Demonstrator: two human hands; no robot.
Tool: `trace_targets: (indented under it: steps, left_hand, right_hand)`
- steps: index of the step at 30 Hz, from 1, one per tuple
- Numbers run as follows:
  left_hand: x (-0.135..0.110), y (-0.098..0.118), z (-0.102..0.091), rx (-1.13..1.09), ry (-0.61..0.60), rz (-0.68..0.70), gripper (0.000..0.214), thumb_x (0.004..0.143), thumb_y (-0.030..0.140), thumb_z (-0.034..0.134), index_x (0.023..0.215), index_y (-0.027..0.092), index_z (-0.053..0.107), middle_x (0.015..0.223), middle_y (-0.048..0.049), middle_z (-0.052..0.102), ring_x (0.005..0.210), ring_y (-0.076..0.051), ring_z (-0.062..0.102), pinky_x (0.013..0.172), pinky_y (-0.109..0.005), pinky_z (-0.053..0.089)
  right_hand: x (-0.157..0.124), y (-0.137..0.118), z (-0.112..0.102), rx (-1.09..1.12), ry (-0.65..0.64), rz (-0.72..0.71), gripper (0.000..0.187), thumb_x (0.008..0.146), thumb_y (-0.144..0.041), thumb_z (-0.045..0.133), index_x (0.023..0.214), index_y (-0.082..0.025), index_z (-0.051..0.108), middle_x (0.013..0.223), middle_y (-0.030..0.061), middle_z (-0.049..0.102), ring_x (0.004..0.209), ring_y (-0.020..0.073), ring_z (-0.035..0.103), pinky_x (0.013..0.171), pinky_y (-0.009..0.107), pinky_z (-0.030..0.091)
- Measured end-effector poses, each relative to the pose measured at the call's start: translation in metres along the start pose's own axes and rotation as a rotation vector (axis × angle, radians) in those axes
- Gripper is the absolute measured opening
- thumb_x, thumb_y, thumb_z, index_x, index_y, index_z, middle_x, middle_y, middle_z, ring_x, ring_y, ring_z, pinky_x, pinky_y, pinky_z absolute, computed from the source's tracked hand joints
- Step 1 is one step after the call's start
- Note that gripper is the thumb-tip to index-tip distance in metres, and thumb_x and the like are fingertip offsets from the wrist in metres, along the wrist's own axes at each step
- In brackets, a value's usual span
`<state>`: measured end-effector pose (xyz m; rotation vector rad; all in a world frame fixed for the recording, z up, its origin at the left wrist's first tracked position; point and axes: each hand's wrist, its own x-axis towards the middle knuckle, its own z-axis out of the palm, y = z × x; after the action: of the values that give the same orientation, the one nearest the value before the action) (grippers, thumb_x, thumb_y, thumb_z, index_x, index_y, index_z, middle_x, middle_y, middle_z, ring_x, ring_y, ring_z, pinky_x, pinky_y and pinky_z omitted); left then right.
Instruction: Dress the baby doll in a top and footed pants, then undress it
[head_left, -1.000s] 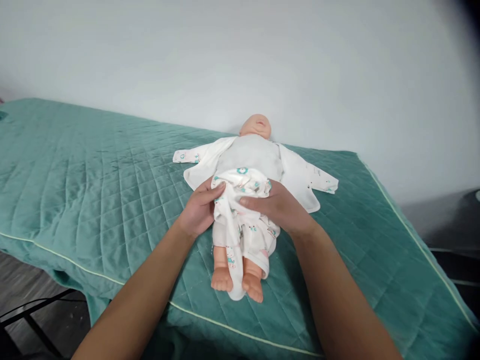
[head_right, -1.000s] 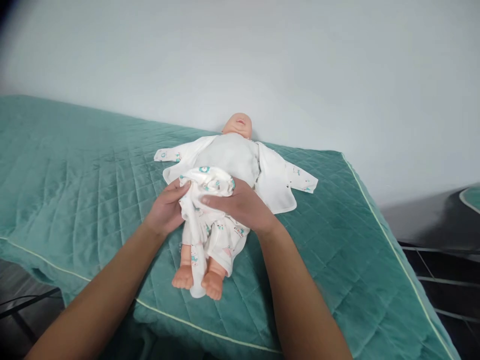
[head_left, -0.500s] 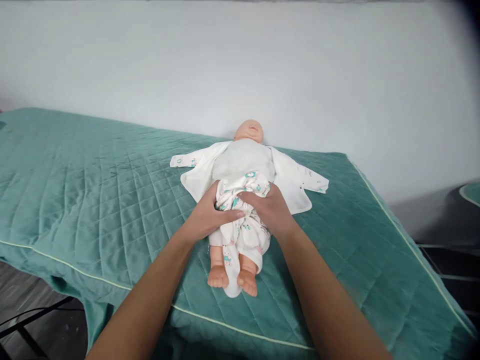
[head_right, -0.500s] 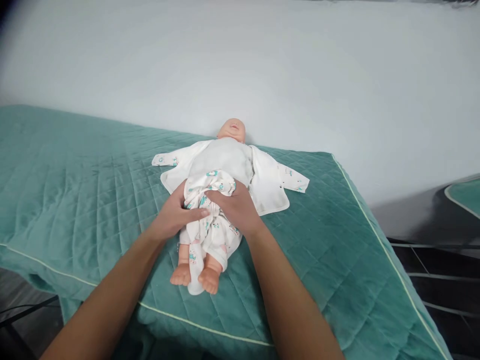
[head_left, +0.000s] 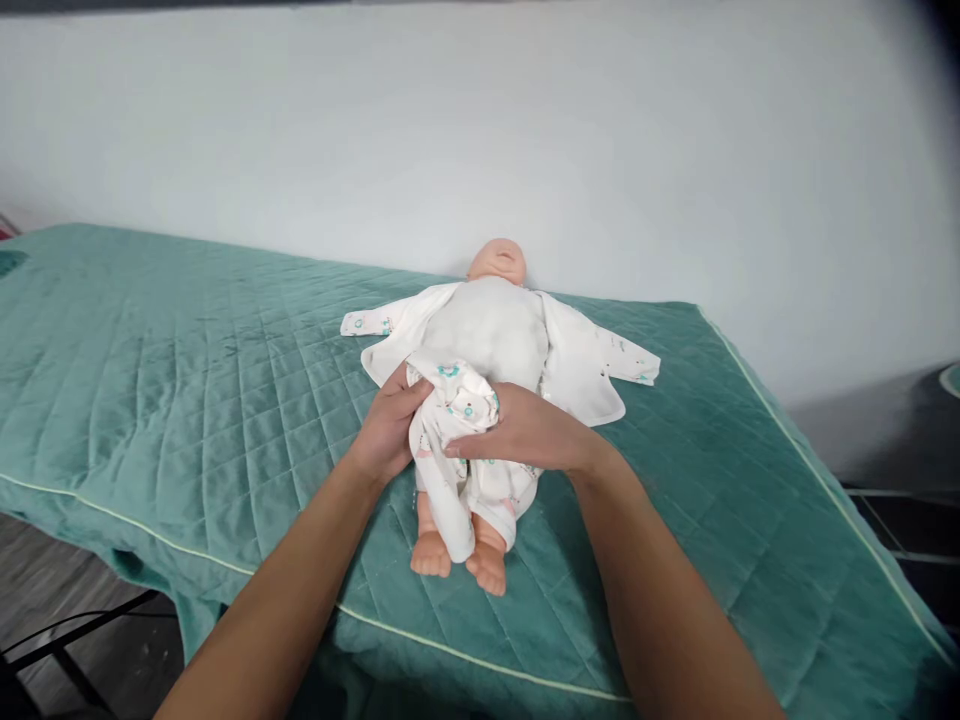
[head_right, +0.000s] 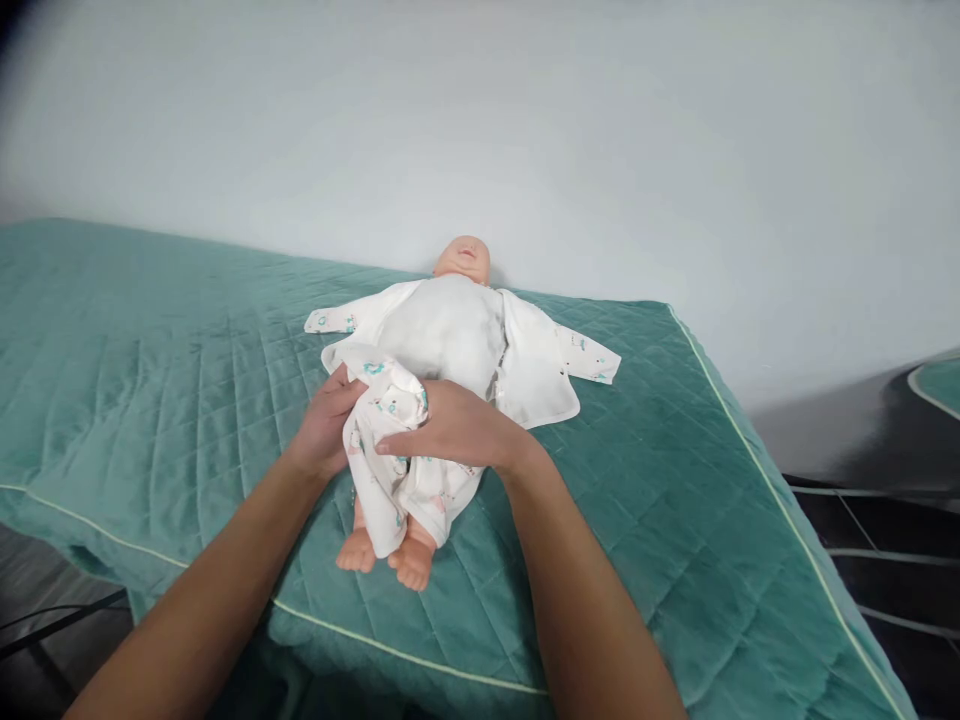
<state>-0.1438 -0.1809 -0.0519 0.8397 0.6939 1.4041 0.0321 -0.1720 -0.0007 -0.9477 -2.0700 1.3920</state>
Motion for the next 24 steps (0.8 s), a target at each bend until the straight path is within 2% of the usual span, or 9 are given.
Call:
trace_targets:
  steps: [3,5,7,9,11,14,18,21,24]
  left_hand:
    - [-0.003,0.000,0.001,0.099,-0.029,0.011,0.034,0.083,0.045,0.072,0.106,0.020,0.070,0.102,-0.0055,0.076,0.099,-0.024,0.070,0.085,-0.032,0.055]
    - [-0.004,0.000,0.000,0.172,-0.084,0.028,0.040,0.084,0.050,0.070,0.111,0.020,0.070,0.108,-0.0063,0.075,0.103,-0.024,0.068,0.086,-0.032,0.054]
    - [-0.003,0.001,-0.004,0.233,-0.183,0.046,0.052,0.075,0.048,0.080,0.117,0.020,0.069,0.113,-0.0068,0.073,0.107,-0.026,0.066,0.087,-0.031,0.052]
    - [-0.003,0.001,-0.008,0.262,-0.286,0.017,0.065,0.063,0.039,0.090,0.121,0.019,0.068,0.112,-0.0068,0.074,0.103,-0.026,0.067,0.085,-0.030,0.052]
    - [-0.003,0.002,-0.010,0.244,-0.318,-0.063,0.059,0.063,0.033,0.090,0.116,0.017,0.070,0.102,-0.0063,0.075,0.090,-0.024,0.069,0.078,-0.030,0.053]
    - [-0.004,0.005,-0.008,0.139,-0.255,-0.118,0.040,0.069,0.032,0.084,0.103,0.014,0.073,0.087,-0.0061,0.076,0.074,-0.021,0.069,0.070,-0.030,0.053]
    - [-0.010,0.012,0.004,-0.063,-0.158,-0.074,0.039,0.070,0.034,0.081,0.103,0.015,0.073,0.092,-0.0084,0.077,0.087,-0.027,0.072,0.082,-0.037,0.056]
    - [-0.023,0.021,0.012,-0.161,-0.078,-0.126,0.033,0.073,0.030,0.077,0.103,0.015,0.073,0.092,-0.0073,0.077,0.092,-0.028,0.073,0.087,-0.038,0.056]
    - [-0.047,0.032,0.020,-0.187,-0.001,-0.211,0.027,0.079,0.030,0.073,0.101,0.014,0.074,0.089,-0.0064,0.076,0.088,-0.025,0.072,0.083,-0.034,0.056]
  right_hand:
    - [-0.001,0.008,0.001,0.164,0.080,0.026,0.033,0.078,-0.039,0.077,0.107,-0.022,0.075,0.105,0.0026,0.077,0.102,0.0255,0.069,0.089,0.040,0.055]
    - [0.000,0.015,0.004,0.325,0.204,0.007,0.034,0.078,-0.040,0.077,0.107,-0.022,0.074,0.106,0.0031,0.076,0.104,0.0254,0.069,0.091,0.040,0.055]
    - [0.002,0.021,0.007,0.448,0.359,-0.027,0.032,0.079,-0.040,0.077,0.104,-0.021,0.073,0.105,0.0032,0.077,0.102,0.0251,0.070,0.092,0.040,0.055]
    - [0.005,0.025,0.009,0.503,0.461,-0.051,0.031,0.079,-0.040,0.077,0.103,-0.021,0.073,0.103,0.0031,0.077,0.099,0.0249,0.071,0.091,0.040,0.055]
    - [0.007,0.026,0.010,0.504,0.454,-0.062,0.031,0.079,-0.040,0.076,0.102,-0.020,0.072,0.102,0.0032,0.077,0.098,0.0249,0.071,0.091,0.040,0.054]
    - [0.006,0.022,0.010,0.442,0.381,-0.055,0.030,0.081,-0.042,0.075,0.102,-0.020,0.073,0.105,0.0038,0.077,0.102,0.0248,0.070,0.092,0.039,0.054]
    - [0.003,0.014,0.010,0.252,0.302,-0.026,0.035,0.083,-0.043,0.074,0.110,-0.021,0.073,0.114,0.0045,0.075,0.111,0.0252,0.068,0.096,0.039,0.053]
    - [0.002,0.013,0.009,0.117,0.270,-0.011,0.038,0.085,-0.042,0.072,0.118,-0.023,0.070,0.122,0.0043,0.073,0.114,0.0247,0.067,0.100,0.041,0.052]
    - [0.002,0.014,0.005,0.003,0.232,-0.009,0.042,0.082,-0.039,0.074,0.121,-0.023,0.070,0.124,0.0037,0.072,0.113,0.0250,0.067,0.099,0.040,0.052]
